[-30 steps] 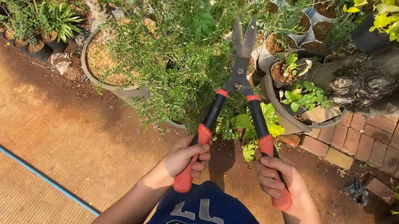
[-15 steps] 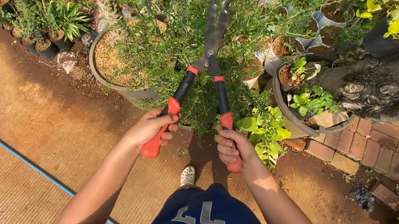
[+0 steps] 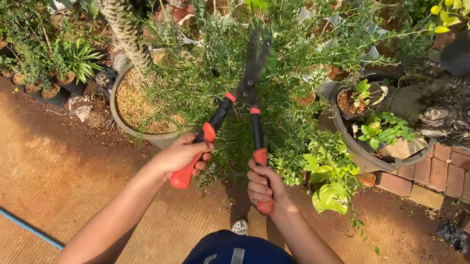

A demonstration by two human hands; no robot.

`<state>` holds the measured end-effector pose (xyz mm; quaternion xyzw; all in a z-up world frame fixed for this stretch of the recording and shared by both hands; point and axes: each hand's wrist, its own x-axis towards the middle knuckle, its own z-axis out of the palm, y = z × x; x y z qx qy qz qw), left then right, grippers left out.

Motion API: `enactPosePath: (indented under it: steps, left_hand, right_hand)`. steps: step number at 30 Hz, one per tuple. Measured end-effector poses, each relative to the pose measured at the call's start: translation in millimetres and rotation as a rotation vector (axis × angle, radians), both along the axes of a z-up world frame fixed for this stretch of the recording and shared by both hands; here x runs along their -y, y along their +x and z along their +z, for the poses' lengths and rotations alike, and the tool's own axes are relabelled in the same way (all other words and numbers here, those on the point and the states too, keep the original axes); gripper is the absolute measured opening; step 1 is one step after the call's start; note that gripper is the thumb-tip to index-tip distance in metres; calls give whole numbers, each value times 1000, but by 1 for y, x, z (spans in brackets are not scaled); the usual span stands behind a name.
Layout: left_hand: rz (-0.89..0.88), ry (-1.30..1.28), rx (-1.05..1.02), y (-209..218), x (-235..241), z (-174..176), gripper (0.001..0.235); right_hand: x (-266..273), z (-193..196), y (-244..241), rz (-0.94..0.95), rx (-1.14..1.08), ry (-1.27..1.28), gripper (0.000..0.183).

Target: The person uses long-handled pruning shears to trim the foliage of a potted plant. They repeatedly snip branches and leaves, then walk along a paved path past other potted plants while holding the shears.

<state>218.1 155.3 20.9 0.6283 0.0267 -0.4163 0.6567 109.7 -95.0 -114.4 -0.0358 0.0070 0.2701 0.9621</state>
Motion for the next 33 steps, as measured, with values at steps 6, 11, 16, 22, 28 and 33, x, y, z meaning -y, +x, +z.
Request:
enactPosePath:
  steps: [6,11,16,22,28,33]
  left_hand:
    - [-36,-7,-29,21,-13,4,17]
    - [-46,54,-3,27,-27,13,17]
    - [-35,113,-4,28,-33,22,19]
    - [-42,99,-20,37,-34,23,21]
    - [156,-111,-57,21,5,-10,13]
    - [127,-157,-162,-10,6,-9,12]
  right_hand:
    - [-24,-3,15,-24,-18,79,13]
    - [-38,-6,24,-6,8,132,14]
    - [-49,-13,26,8,60,217,12]
    - [-50,1,27,-1,-23,227,12]
    - [-53,18,46,-75,-78,196,14]
    - [-42,42,15,-71,-69,-74,15]
